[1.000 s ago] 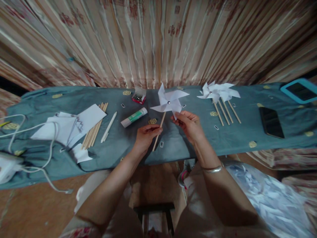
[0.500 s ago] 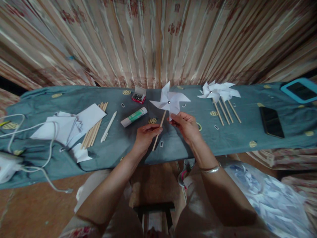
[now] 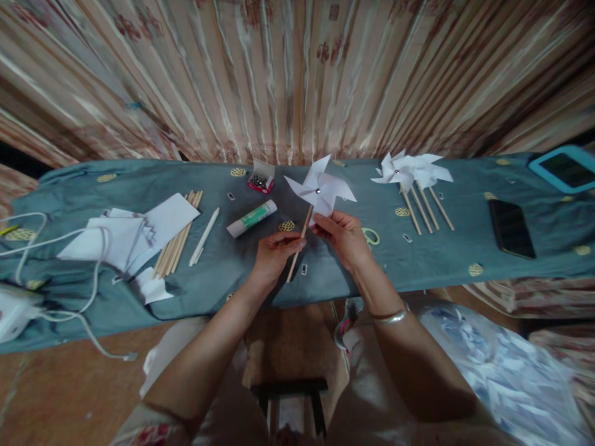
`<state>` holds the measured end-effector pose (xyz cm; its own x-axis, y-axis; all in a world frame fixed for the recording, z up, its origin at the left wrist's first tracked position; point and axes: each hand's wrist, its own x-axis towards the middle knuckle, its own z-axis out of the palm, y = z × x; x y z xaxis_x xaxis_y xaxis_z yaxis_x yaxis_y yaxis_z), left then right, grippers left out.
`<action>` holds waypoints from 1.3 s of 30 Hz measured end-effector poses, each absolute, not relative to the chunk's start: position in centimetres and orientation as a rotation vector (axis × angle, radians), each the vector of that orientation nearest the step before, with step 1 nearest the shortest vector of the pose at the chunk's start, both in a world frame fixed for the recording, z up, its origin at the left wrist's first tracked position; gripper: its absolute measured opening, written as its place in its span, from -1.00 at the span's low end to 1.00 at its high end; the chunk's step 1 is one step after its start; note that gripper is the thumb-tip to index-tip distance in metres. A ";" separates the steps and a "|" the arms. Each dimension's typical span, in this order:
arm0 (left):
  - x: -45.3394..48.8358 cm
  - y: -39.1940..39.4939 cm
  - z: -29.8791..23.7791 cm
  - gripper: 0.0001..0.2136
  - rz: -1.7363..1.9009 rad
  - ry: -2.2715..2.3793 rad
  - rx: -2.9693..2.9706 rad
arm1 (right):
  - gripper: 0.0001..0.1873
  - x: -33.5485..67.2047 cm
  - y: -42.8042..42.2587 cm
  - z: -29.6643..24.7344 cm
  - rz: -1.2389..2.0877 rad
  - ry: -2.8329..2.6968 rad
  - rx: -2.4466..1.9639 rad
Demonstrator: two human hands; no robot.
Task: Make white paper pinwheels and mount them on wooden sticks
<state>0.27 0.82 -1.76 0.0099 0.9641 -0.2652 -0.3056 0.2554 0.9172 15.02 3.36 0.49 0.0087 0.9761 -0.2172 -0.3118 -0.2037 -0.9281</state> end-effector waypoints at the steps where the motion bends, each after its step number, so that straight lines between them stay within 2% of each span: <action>1: 0.3 0.8 -1.8 -0.70 1.166 1.115 0.773 | -0.60 15.0 3.4 0.5 1.463 -0.835 -1.141; 13: -0.3 1.2 -2.0 -0.66 1.189 1.125 0.711 | -0.46 16.5 3.5 1.0 1.343 -0.898 -1.273; 22: -0.1 0.8 -1.8 -0.67 1.118 1.139 0.775 | -0.55 18.7 4.9 1.0 1.344 -0.582 -1.112; 31: 0.0 0.8 -1.7 -0.68 1.104 1.155 0.773 | -0.69 18.5 4.7 1.1 1.383 -0.580 -1.072; 39: 0.1 0.8 -1.7 -0.66 1.103 1.149 0.792 | -0.52 18.6 5.0 1.0 1.435 -0.578 -1.086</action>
